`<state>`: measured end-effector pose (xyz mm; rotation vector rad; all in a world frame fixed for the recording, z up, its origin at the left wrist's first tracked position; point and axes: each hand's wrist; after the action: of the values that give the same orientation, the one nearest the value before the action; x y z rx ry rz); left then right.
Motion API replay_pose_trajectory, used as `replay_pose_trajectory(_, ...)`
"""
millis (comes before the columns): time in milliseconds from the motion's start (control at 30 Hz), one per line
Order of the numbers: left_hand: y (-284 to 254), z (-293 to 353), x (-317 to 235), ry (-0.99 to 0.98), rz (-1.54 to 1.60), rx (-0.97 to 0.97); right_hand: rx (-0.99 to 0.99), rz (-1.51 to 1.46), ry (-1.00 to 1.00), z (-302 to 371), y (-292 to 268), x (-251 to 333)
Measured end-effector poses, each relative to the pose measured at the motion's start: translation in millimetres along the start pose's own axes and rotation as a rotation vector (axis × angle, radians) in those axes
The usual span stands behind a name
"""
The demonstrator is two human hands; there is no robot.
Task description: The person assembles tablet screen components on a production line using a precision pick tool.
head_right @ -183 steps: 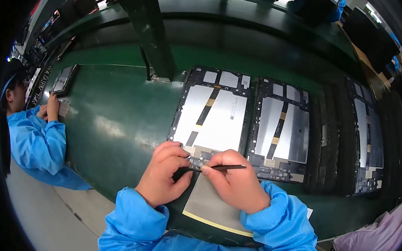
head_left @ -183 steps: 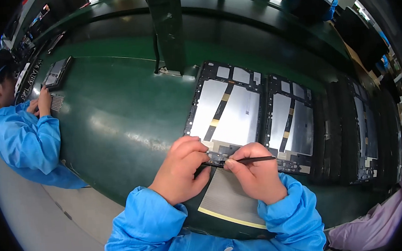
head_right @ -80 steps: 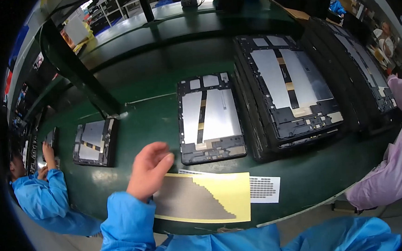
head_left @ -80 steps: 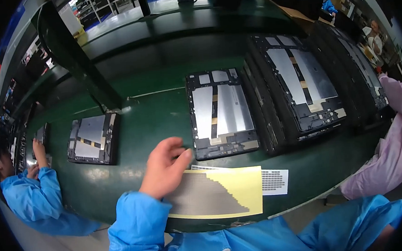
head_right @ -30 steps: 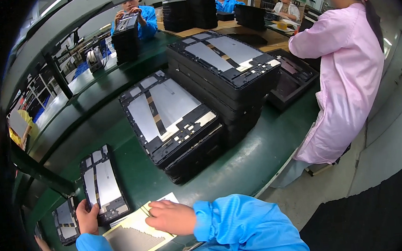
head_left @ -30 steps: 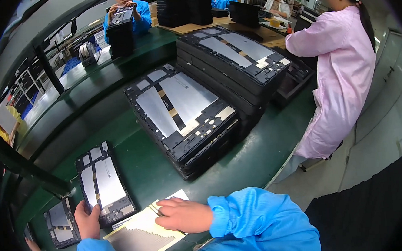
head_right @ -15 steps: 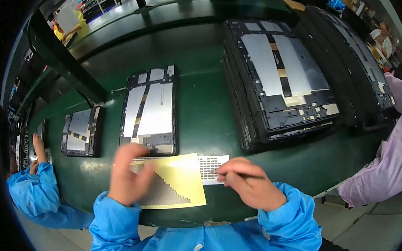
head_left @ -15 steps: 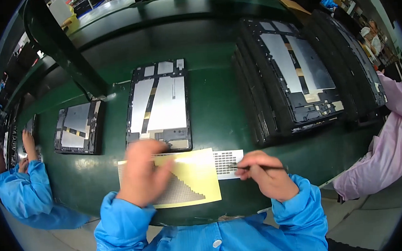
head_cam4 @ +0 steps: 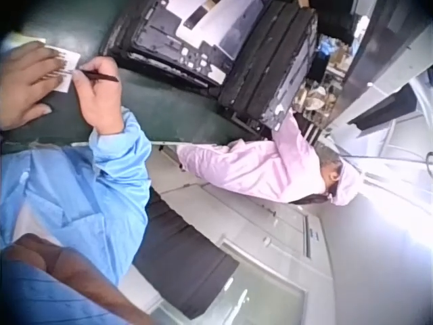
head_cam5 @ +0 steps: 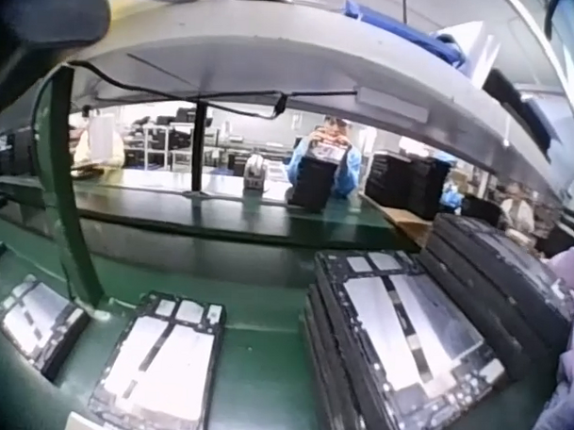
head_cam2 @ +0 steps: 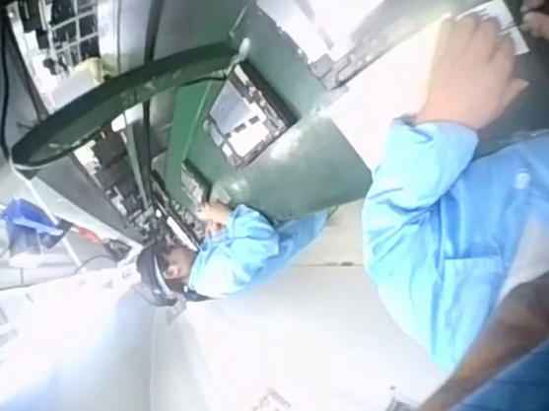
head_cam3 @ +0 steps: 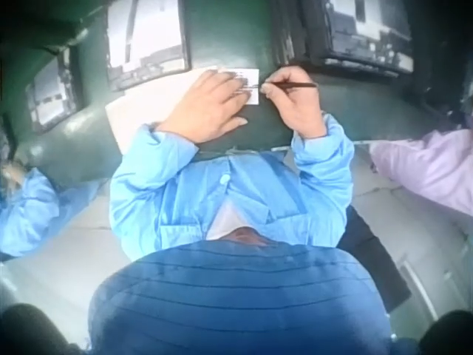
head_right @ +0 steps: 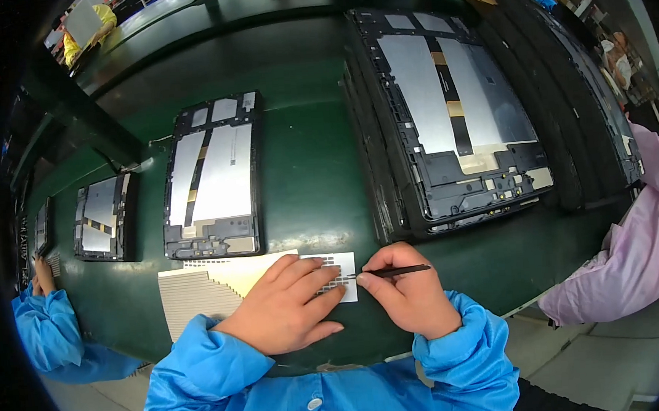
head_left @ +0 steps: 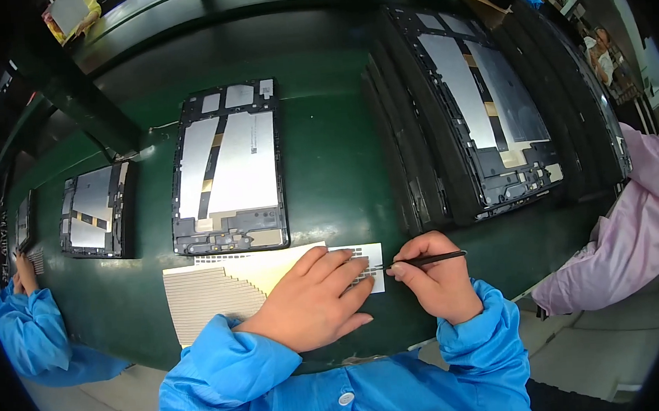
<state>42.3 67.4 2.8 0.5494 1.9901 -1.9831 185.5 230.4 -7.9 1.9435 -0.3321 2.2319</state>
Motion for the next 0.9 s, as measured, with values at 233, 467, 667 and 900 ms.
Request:
replay_pose_trajectory(233,-1,-3,2,-0.009,0.015,0.007,0.053,0.032,-0.022,2,-2,4)
replay_pose_trajectory(467,-1,-6,1,-0.001,0.017,0.010,0.031,0.070,-0.056,3,-1,5)
replay_pose_trajectory(667,-1,-6,1,-0.005,0.007,0.015,0.029,-0.021,-0.103,3,-6,-5)
replay_pose_trajectory(900,-13,13,0,0.032,-0.005,-0.066,-0.089,-0.153,-0.167,2,7,2)
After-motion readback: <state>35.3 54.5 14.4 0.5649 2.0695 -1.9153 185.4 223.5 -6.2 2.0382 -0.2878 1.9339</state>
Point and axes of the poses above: each hand's wrist, its own z-axis away from the middle knuckle, its own y-axis out of the palm, x = y × z, and after that the axes turned 14 degrees about x, right-handed
